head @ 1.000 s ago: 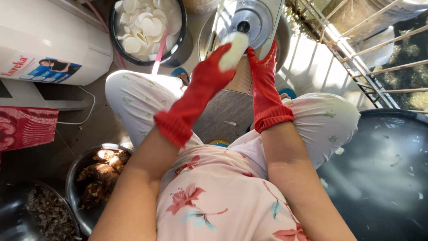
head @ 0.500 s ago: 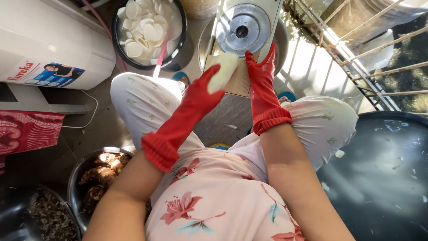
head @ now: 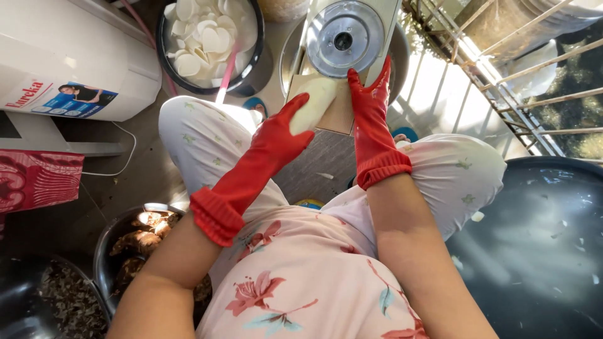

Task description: A person wearing red gloves is using a manual slicer to cut a peeled vegetable into thin slices while sitting on the floor.

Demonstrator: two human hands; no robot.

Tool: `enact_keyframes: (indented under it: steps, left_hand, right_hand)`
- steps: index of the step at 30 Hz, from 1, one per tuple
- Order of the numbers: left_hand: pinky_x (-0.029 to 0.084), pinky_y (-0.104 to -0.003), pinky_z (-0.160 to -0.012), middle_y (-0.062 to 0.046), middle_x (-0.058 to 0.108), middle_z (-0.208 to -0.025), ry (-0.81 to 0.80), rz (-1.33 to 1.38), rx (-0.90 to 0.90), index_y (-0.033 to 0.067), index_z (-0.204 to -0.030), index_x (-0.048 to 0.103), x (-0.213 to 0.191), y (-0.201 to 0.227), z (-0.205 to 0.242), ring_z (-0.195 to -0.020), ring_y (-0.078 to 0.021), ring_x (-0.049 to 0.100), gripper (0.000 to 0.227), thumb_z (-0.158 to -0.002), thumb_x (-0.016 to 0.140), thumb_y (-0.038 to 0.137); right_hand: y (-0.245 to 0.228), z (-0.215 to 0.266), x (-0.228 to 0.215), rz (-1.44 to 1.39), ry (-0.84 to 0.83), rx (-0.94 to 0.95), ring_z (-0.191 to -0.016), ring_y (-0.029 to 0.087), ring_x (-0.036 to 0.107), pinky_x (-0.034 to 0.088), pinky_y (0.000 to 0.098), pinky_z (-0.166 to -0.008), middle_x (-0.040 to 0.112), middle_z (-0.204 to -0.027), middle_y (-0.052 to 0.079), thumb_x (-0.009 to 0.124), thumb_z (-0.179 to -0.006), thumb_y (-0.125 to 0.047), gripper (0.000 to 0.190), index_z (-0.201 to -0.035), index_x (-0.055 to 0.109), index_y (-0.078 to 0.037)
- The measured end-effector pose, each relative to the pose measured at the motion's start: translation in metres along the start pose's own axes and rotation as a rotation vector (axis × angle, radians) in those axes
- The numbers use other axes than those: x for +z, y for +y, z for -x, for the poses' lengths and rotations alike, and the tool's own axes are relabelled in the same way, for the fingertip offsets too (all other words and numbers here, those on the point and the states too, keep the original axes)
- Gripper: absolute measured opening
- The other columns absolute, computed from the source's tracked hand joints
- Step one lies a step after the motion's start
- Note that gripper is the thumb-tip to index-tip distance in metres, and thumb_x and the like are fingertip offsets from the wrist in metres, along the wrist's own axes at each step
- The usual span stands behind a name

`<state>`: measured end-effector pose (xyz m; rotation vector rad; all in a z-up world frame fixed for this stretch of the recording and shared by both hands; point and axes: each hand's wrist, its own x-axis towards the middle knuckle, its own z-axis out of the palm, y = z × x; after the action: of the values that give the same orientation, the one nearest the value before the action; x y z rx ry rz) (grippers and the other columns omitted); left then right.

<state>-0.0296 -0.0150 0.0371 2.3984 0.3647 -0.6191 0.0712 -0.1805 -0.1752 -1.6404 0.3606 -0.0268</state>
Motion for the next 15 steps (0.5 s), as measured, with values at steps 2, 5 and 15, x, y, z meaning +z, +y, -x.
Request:
enact_keyframes:
  steps: [2, 5, 15]
  left_hand:
    - [0.056, -0.042, -0.091, -0.010, 0.067, -0.139, 0.046, 0.032, 0.081, 0.0342, -0.154, 0.043, 0.012, -0.004, -0.022, -0.112, -0.0336, 0.069, 0.073, -0.084, 0.067, 0.034]
    - [0.062, -0.043, -0.084, -0.016, 0.068, -0.133, 0.088, 0.009, 0.118, 0.0304, -0.154, 0.041, 0.015, 0.021, -0.060, -0.106, -0.0359, 0.072, 0.074, -0.086, 0.070, 0.034]
    - [0.057, -0.042, -0.090, -0.010, 0.070, -0.134, 0.062, 0.014, 0.133, 0.0338, -0.153, 0.043, 0.015, -0.006, -0.036, -0.108, -0.0343, 0.071, 0.075, -0.083, 0.071, 0.035]
  right_hand:
    - [0.010, -0.005, 0.001, 0.017, 0.002, -0.030, -0.148, 0.033, 0.044, 0.044, 0.0458, -0.118, 0.042, -0.162, 0.014, 0.081, -0.092, -0.041, 0.093, -0.160, 0.023, -0.015]
    - [0.003, -0.004, 0.002, 0.013, 0.004, -0.033, -0.144, 0.033, 0.049, 0.048, 0.0467, -0.114, 0.047, -0.158, 0.014, 0.083, -0.089, -0.042, 0.094, -0.158, 0.025, -0.015]
    - [0.007, -0.007, -0.002, 0.089, 0.024, -0.002, -0.142, 0.034, 0.051, 0.049, 0.0467, -0.113, 0.049, -0.157, 0.014, 0.085, -0.086, -0.045, 0.096, -0.158, 0.027, -0.016]
